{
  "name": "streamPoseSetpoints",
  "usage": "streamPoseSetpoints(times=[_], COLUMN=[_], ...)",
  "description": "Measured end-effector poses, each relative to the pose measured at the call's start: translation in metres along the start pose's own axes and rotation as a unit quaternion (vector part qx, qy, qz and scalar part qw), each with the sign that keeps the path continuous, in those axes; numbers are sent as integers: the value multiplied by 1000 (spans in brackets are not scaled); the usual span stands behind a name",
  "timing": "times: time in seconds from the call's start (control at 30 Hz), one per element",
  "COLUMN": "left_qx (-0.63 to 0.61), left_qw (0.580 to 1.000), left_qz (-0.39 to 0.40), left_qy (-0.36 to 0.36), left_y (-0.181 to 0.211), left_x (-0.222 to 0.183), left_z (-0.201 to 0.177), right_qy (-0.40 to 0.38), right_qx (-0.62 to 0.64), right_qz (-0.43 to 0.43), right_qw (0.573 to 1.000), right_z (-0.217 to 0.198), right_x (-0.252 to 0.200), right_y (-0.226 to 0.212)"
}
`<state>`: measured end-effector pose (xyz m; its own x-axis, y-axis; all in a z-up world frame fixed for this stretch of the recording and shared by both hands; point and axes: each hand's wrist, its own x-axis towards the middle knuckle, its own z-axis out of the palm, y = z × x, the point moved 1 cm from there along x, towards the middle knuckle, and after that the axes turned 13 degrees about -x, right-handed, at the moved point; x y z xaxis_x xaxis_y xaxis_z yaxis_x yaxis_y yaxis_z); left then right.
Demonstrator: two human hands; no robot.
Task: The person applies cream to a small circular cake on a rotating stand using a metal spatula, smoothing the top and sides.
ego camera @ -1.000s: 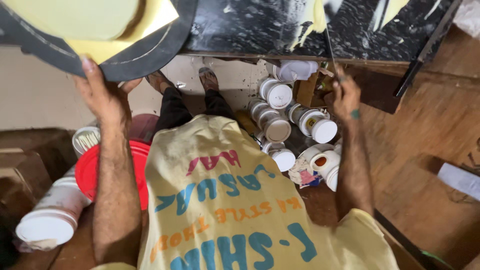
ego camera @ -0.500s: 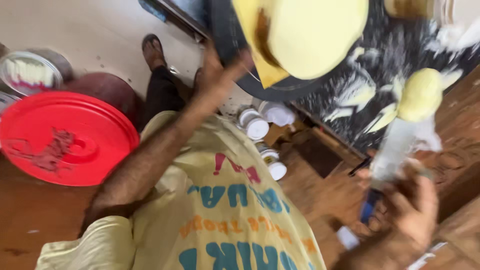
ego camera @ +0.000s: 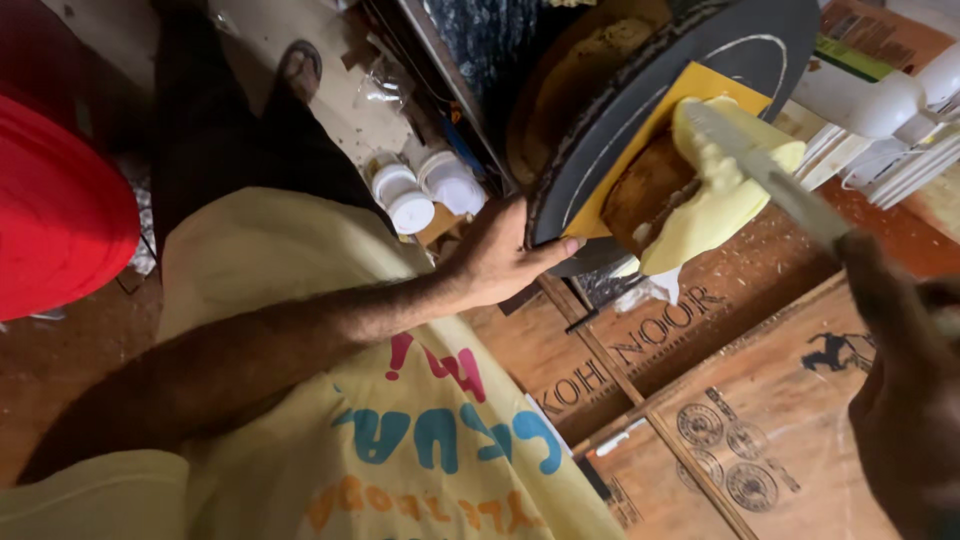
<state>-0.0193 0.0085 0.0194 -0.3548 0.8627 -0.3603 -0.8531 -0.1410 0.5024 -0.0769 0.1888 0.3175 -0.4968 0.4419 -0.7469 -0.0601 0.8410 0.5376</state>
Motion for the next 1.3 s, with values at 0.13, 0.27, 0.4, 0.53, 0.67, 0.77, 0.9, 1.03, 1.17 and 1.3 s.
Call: streamPoseSetpoints(times=[0.13, 0.27, 0.4, 0.53, 0.67, 0.77, 0.9, 1.03, 1.17, 1.3], left_qx=[43, 102, 78, 72, 107, 139, 125, 143, 175, 214], left_qw=[990, 992, 989, 996, 993, 990, 992, 989, 984, 977], left_qz=[-133, -68, -125, -47, 39, -30, 22, -9, 31, 22], left_qy=[-1, 4, -29, -18, 30, -2, -21, -19, -1, 8], left_y=[2, 12, 9, 3, -1, 0, 9, 8, -6, -7], left_x=[6, 9, 7, 0, -4, 6, 21, 14, 6, 14], left_z=[2, -3, -5, -2, 1, -3, -12, -11, -5, -4], right_qy=[-13, -24, -58, -58, -49, -51, -57, -50, -49, -43], right_qx=[-44, -110, -177, -208, -231, -244, -258, -260, -266, -275], right_qz=[-22, -47, -58, -85, -118, -127, -128, -129, -130, -131], right_qw=[999, 993, 981, 973, 965, 960, 956, 956, 954, 951], right_z=[-11, -16, -22, -25, -29, -28, -26, -19, -13, -4], right_x=[15, 5, 7, 14, 12, 10, 4, 1, -9, -15], right_y=[-6, -30, -30, -33, -40, -41, -40, -44, -53, -57])
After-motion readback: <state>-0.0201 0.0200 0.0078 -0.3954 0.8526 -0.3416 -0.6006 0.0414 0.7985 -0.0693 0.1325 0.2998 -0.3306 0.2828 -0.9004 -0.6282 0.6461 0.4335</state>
